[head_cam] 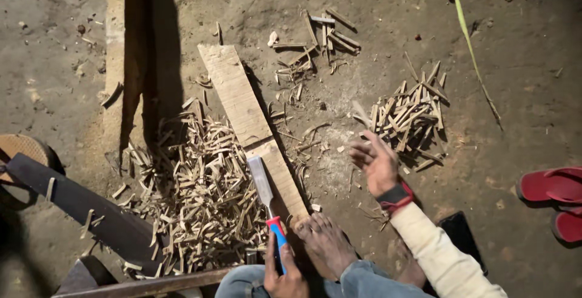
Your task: The person uses a chisel to carve a rectangular wooden plank, repeatedly scraping the surface to remove shavings. They occasionally pause to apply glue from a small tube to the wood and continue carving.
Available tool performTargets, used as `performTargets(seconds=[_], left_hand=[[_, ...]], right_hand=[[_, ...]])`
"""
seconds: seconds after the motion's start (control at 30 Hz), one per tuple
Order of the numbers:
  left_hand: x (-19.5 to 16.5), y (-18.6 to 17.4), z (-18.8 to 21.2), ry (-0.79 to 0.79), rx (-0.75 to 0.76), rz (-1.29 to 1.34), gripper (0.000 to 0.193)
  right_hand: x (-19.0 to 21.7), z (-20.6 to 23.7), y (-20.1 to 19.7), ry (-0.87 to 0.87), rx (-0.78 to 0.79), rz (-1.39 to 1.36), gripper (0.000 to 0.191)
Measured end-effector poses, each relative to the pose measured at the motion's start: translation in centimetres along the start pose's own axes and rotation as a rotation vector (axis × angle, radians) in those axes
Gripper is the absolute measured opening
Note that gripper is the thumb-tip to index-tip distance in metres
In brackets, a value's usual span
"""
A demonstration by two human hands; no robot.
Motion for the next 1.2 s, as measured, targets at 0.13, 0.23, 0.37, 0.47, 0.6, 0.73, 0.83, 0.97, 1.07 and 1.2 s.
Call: performTargets(seconds=[0.13,0.23,0.37,0.47,0.6,0.73,0.83,0.97,1.07,1.2], left_hand=[[0.5,-0.5,-0.1,0.017,-0.096,-0.217,0.043],[0.7,-1.0,-0.1,0.086,-0.07,-0.385,0.045],[2.3,-1.6,-0.2,0.165,-0.044,-0.503,0.048],[3.7,-1.7,-0.8,0.276,-0.045,-0.508,0.049],[3.7,-2.0,-0.9,0.444,-0.023,-0.586,0.049],[2.9,-2.2,-0.2,0.301,-0.007,-0.582,0.053],[0.8,-2.0,0.1,0.345,0.006,-0.519,0.055],[-4.1,-1.9,-1.0,0.574,0.334,-0.354,0.043],[-8.3,-1.7,-1.2,0.519,0.543,-0.148,0.05],[-15.9,-0.4,-1.3,0.588,0.293,-0.225,0.038]], right_hand=[[1.2,-1.4,0.4,-0.11,0.01,0.061,0.028],[4.9,-7.1,4.2,-0.411,0.112,0.361,0.032],[11.0,-16.3,10.7,-1.135,0.062,1.027,0.016],[10.5,-20.3,11.5,-1.023,-0.014,1.314,0.017],[10.2,-20.5,11.9,-1.182,-0.058,1.39,0.021],[11.0,-20.2,11.5,-1.153,-0.073,1.381,0.012],[10.3,-16.4,11.6,-1.304,0.105,1.201,0.011],[4.5,-8.4,11.0,-0.804,0.484,0.915,0.018],[-0.4,-2.1,10.9,-0.179,0.699,0.516,0.021],[-2.0,2.2,12.2,-0.066,0.728,0.456,0.028]])
Point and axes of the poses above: each hand's wrist, its own z-axis away from the middle knuckle, its own y-axis out of the palm, x = y × z, the point moved 5 cm from there along -z, towards the middle knuckle, and after that the axes turned 3 degrees about -y, right-handed, at the moved point
